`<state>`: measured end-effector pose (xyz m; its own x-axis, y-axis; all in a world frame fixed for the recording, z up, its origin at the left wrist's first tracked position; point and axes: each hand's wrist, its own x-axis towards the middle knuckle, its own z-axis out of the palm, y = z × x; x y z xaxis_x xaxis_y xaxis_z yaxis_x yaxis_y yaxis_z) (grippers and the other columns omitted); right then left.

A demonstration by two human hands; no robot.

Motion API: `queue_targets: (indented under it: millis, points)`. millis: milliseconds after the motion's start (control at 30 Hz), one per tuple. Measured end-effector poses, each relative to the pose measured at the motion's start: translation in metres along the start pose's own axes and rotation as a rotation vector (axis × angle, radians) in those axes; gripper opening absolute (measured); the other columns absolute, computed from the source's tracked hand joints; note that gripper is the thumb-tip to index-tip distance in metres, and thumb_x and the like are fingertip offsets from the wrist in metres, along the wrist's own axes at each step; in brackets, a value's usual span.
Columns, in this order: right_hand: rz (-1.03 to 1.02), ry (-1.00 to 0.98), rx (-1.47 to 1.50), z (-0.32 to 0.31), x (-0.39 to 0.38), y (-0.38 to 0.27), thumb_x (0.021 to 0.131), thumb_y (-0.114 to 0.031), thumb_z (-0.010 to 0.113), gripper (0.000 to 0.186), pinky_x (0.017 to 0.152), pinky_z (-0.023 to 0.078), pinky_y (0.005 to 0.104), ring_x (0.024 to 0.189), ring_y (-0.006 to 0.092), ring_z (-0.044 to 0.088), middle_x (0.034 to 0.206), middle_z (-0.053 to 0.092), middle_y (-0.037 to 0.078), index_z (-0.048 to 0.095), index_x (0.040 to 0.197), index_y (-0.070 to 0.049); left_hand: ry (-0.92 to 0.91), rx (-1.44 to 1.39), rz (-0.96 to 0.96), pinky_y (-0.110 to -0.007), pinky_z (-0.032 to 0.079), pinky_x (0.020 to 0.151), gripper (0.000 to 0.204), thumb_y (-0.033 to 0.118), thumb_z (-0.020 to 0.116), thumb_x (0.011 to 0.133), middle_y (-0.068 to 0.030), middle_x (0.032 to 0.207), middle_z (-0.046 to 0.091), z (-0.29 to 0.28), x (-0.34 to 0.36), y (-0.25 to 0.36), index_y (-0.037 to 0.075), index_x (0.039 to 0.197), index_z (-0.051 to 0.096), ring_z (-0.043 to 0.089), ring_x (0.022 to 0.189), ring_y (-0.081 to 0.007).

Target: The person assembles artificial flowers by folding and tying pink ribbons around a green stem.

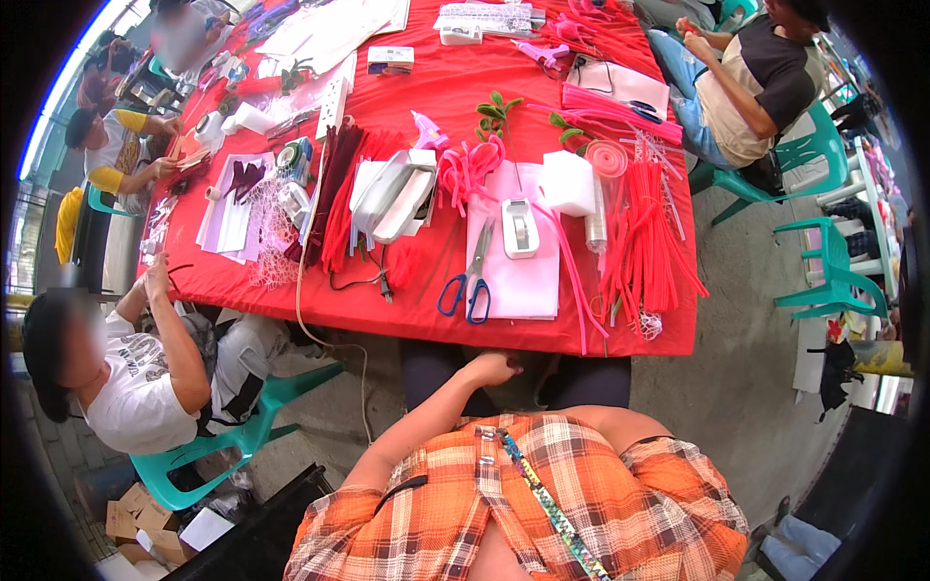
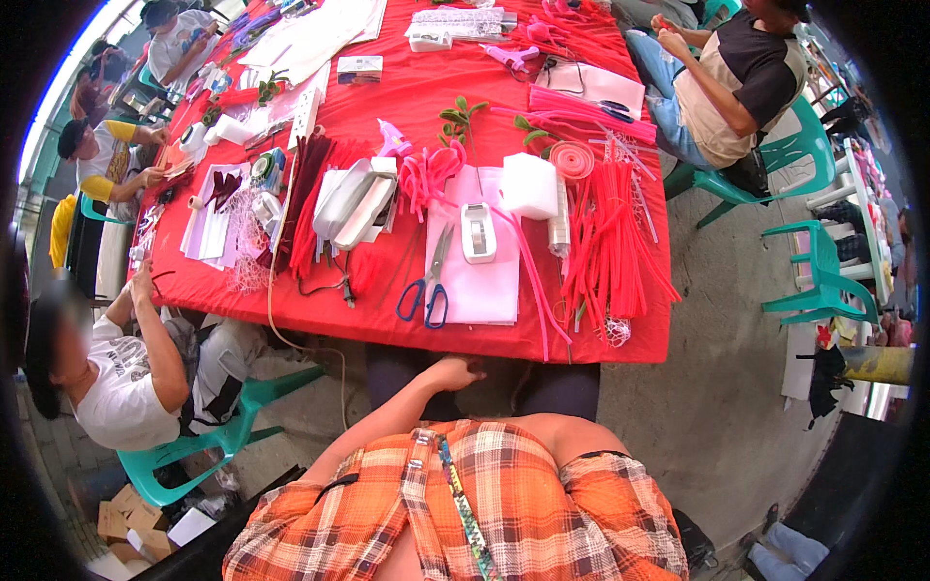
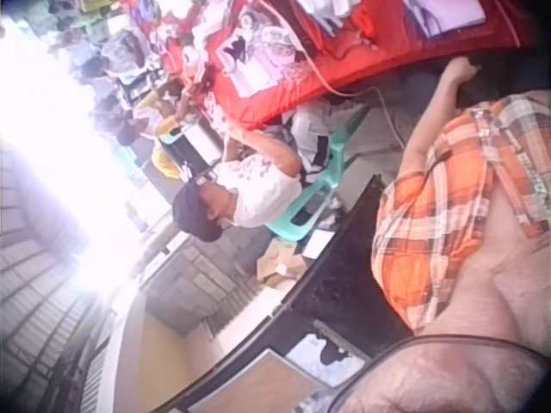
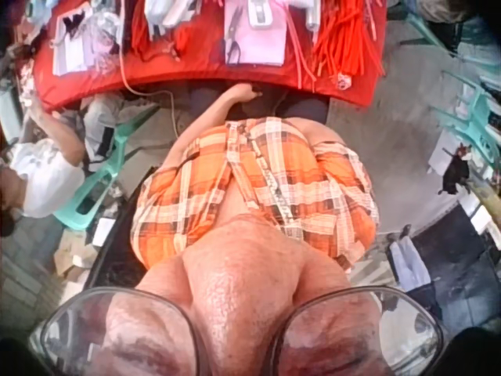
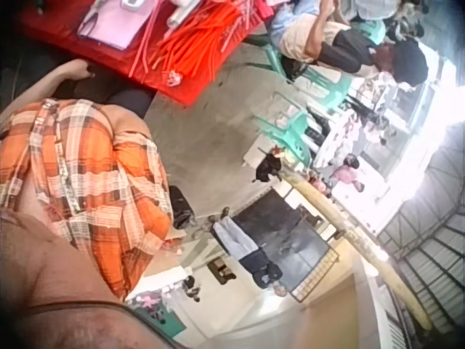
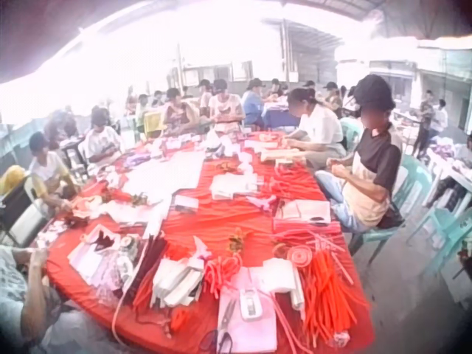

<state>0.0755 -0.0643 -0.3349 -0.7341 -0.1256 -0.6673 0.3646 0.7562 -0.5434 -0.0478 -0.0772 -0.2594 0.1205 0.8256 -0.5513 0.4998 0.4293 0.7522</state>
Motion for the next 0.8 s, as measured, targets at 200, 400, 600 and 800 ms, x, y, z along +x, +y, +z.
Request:
queue_targets:
  millis: [200,400,600,800]
  points:
    - [-0.014,0.079,-0.024,-0.002,0.002,0.004,0.072,-0.019,0.059,0.026,0.08,0.045,0.0411,0.087,0.0323,0.061,0.096,0.064,0.019,0.065,0.091,-0.002,0.046,-0.029,0.027,-0.04,0.045,0.084,0.045,0.034,0.059,0.08,-0.0197,0.109,0.06,0.005,0.005,-0.004,0.005,0.114,0.056,0.058,0.098,-0.0342]
    - [0.025,0.269,-0.027,0.01,-0.01,0.015,0.072,-0.019,0.058,0.027,0.082,0.045,0.041,0.088,0.0323,0.061,0.096,0.064,0.019,0.065,0.092,-0.002,0.099,0.122,0.172,-0.039,0.042,0.091,0.042,0.03,0.06,0.08,-0.0205,0.114,0.057,0.003,0.003,0.022,0.005,0.114,0.058,0.053,0.107,-0.034]
    - [0.066,0.136,0.154,-0.061,-0.081,-0.022,0.071,-0.014,0.059,0.02,0.073,0.047,0.0423,0.082,0.035,0.061,0.086,0.064,0.02,0.066,0.085,-0.002,0.21,0.127,0.154,-0.041,0.047,0.079,0.032,0.021,0.062,0.076,-0.0238,0.096,0.061,-0.006,-0.019,0.012,0.001,0.101,0.063,0.06,0.091,-0.0364]
    - [0.043,0.847,0.972,-0.14,-0.175,-0.042,0.078,-0.012,0.061,0.014,0.063,0.046,0.0325,0.069,0.0233,0.061,0.072,0.061,0.014,0.061,0.084,0.001,0.103,0.269,0.058,-0.041,0.046,0.081,0.037,0.024,0.063,0.077,-0.0247,0.097,0.061,-0.013,-0.022,0.019,-0.001,0.103,0.062,0.059,0.093,-0.0379]
